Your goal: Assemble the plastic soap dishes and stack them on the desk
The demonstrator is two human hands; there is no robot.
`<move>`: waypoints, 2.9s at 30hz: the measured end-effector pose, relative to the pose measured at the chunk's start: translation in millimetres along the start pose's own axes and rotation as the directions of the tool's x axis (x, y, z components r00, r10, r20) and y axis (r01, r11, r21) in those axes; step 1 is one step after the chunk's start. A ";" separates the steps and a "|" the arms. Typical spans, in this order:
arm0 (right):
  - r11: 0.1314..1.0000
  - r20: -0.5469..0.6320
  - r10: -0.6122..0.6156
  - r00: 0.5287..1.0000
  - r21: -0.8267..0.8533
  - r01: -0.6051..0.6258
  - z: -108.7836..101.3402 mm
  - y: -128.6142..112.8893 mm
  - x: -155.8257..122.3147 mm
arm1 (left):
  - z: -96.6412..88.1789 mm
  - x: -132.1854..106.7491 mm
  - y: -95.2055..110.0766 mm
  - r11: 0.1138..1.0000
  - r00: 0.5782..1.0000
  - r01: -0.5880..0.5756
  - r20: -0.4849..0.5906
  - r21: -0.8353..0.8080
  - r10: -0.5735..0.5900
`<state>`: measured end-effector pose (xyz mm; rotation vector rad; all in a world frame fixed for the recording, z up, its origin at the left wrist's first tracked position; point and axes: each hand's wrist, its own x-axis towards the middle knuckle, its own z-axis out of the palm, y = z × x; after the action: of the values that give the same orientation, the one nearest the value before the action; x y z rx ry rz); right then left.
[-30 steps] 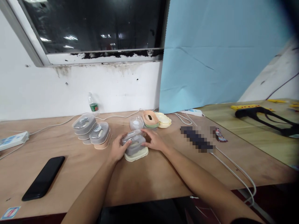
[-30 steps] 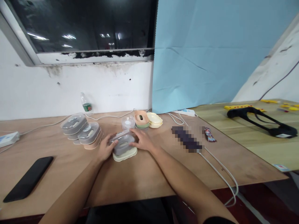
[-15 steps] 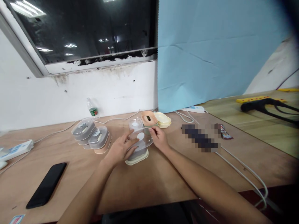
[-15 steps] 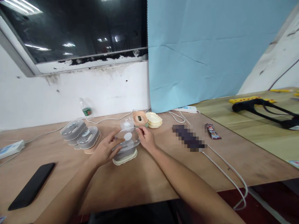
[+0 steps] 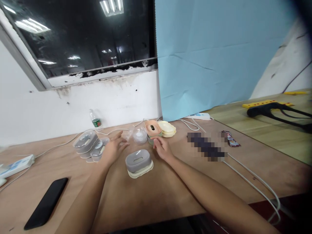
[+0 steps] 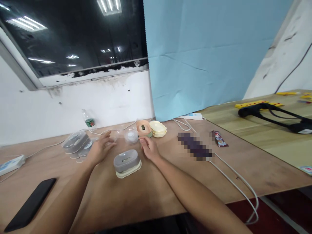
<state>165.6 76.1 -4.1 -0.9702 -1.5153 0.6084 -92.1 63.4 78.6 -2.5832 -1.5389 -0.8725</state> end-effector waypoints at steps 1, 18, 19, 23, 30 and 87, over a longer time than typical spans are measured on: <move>0.999 0.034 -0.024 0.999 -0.045 0.025 -0.4 -0.9 -1.2 | 5.2 6.5 -0.7 0.999 0.999 0.040 -0.024 0.012 -0.039; 0.919 0.213 -0.208 0.955 -0.291 0.265 -3.4 -7.7 -1.4 | 95.4 62.7 30.3 0.957 0.989 -0.084 0.139 0.279 0.046; 0.917 0.218 -0.213 0.952 -0.291 0.272 -3.0 -7.7 -1.7 | 96.8 62.2 28.8 0.960 0.989 -0.089 0.138 0.267 0.053; 0.912 0.223 -0.226 0.948 -0.294 0.286 -3.4 -7.2 -2.2 | 92.3 55.2 22.9 0.984 0.995 -0.090 0.052 0.157 0.083; 0.924 0.303 -0.160 0.940 -0.290 0.250 -1.5 -4.2 0.5 | 60.1 -14.2 14.5 0.984 0.999 0.039 0.032 -0.176 -0.034; 0.983 -0.249 0.132 0.959 -0.093 -0.160 -16.5 23.9 29.2 | 69.4 -68.8 11.1 0.975 0.957 -0.024 0.278 -0.223 0.087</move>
<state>187.9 110.7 -4.9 -1.2060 -1.2786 0.4925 -76.3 21.7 -9.2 -3.0107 -1.4954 -0.7239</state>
